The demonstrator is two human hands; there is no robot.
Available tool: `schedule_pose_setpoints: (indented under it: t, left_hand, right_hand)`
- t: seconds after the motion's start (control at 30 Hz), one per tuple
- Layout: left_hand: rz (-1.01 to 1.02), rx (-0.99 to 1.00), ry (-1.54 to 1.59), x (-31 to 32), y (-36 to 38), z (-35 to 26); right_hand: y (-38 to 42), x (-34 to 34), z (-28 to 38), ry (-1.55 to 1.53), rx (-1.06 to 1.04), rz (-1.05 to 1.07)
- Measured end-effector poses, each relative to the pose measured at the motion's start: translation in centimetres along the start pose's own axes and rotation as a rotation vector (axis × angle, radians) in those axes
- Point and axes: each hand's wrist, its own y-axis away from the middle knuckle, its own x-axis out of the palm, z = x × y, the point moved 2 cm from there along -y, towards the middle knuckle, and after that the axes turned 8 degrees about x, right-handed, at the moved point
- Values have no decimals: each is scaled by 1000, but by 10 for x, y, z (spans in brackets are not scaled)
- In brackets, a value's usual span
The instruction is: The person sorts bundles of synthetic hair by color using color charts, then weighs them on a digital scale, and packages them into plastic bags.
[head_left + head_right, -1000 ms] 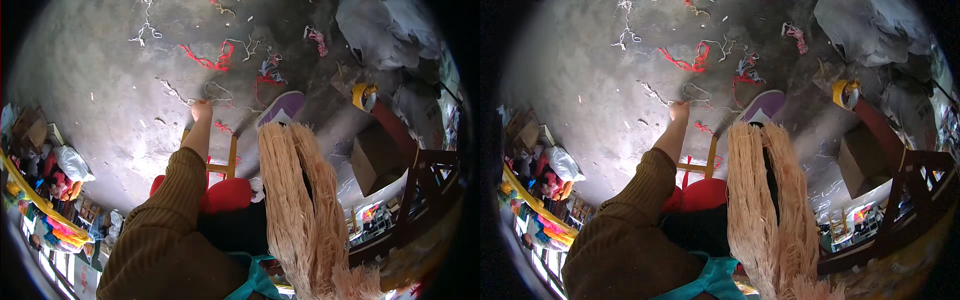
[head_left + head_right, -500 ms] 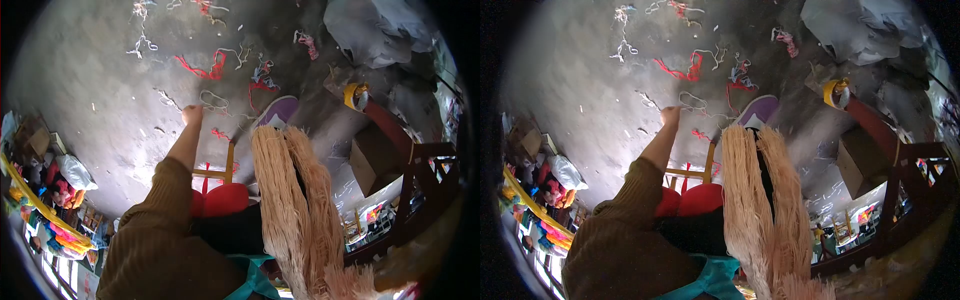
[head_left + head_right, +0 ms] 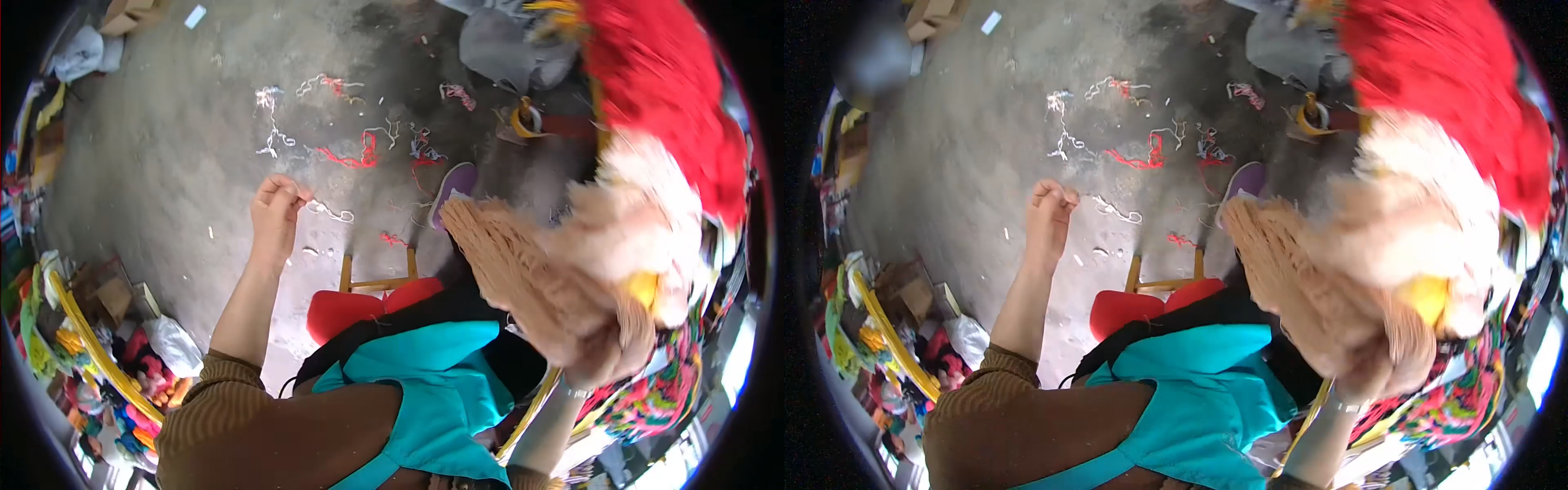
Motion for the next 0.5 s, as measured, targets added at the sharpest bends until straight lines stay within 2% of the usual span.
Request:
schedule_pose_setpoints:
  t: [0.07,0.1,0.13,0.2,0.23,0.3,0.33,0.4,0.43,0.47,0.5]
  left_hand:
    - [193,27,297,-2,-3,-29]
    - [152,134,-229,8,1,-63]
    - [181,152,-231,16,7,-81]
    - [308,432,-696,34,24,-117]
    - [329,456,-691,43,33,-133]
    - [394,640,-758,59,55,-165]
    - [407,664,-753,66,65,-180]
    - [588,707,-703,83,91,-204]
    - [606,726,-698,91,104,-214]
    - [675,564,-569,100,116,-220]
    - [739,398,-442,110,128,-225]
  right_hand:
    - [-4,5,8,-70,-100,27]
    - [5,-6,14,-121,-123,19]
    - [2,-5,16,-151,-133,18]
    - [1,-5,28,-292,-61,61]
    - [5,-8,34,-383,15,110]
    - [23,-16,57,-702,258,263]
    - [32,-23,75,-973,463,388]
    - [44,-29,75,-1304,627,503]
    - [51,-35,87,-1661,841,657]
    - [54,-39,91,-1794,837,760]
    - [57,-45,98,-1721,781,714]
